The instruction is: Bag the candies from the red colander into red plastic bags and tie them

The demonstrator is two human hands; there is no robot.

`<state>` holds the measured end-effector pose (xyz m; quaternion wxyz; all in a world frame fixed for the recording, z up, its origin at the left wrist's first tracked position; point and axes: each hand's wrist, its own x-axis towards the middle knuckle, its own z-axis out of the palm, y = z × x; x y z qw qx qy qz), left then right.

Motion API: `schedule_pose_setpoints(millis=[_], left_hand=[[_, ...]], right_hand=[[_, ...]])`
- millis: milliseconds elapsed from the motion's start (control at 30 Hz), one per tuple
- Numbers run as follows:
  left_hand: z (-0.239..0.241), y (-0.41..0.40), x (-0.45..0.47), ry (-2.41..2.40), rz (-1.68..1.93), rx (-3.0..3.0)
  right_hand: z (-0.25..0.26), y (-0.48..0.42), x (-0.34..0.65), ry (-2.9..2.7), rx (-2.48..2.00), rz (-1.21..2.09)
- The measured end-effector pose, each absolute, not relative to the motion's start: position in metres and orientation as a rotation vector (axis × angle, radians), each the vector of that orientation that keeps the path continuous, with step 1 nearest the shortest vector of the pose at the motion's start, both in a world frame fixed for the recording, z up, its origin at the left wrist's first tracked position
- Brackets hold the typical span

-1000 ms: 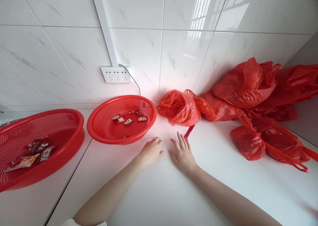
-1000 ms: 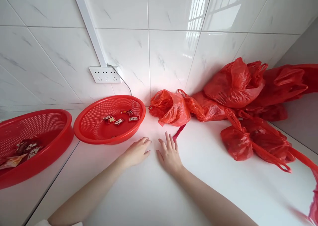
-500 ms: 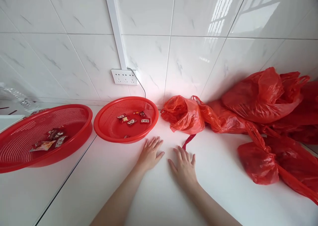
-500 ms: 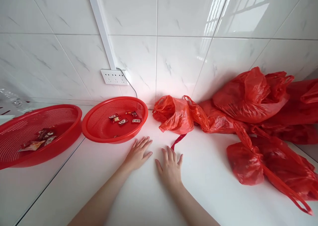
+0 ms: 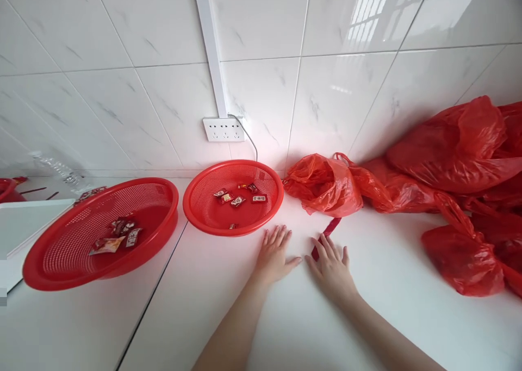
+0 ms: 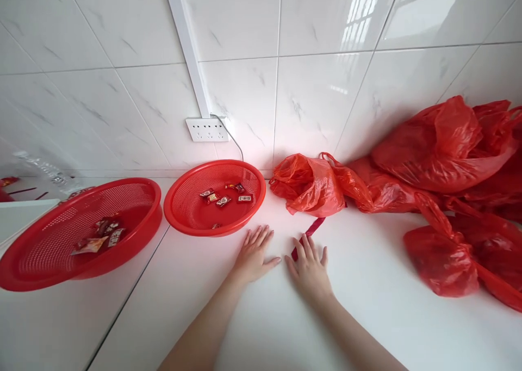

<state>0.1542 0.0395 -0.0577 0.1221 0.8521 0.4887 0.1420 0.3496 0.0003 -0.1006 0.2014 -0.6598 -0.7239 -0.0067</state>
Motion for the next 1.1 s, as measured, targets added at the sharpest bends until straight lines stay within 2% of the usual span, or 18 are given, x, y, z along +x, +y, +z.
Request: schedule_pose_setpoints(millis=[433, 667, 767, 900, 1000, 1100], left_hand=[[-0.05, -0.006, 0.101, 1.171, 0.346, 2.513], [-0.052, -0.011, 0.095, 1.149, 0.345, 2.555], [-0.055, -0.01, 0.098, 1.151, 0.368, 2.573], [-0.055, -0.01, 0.1, 1.161, 0.369, 2.588], [-0.051, -0.011, 0.1, 1.174, 0.339, 2.577], [-0.047, -0.011, 0.101, 1.173, 0.314, 2.567]], right_hand=[[-0.093, -0.006, 0.347, -1.788, -1.978, -0.101], [-0.083, -0.01, 0.34, -1.773, -1.881, -0.186], [-0.058, -0.005, 0.326, -1.887, -1.643, -0.183], [0.001, 0.038, 0.311, -2.136, -1.28, -0.002], [0.035, 0.091, 0.312, -1.992, -1.508, 0.176], [0.039, 0.134, 0.323, -1.776, -1.76, 0.208]])
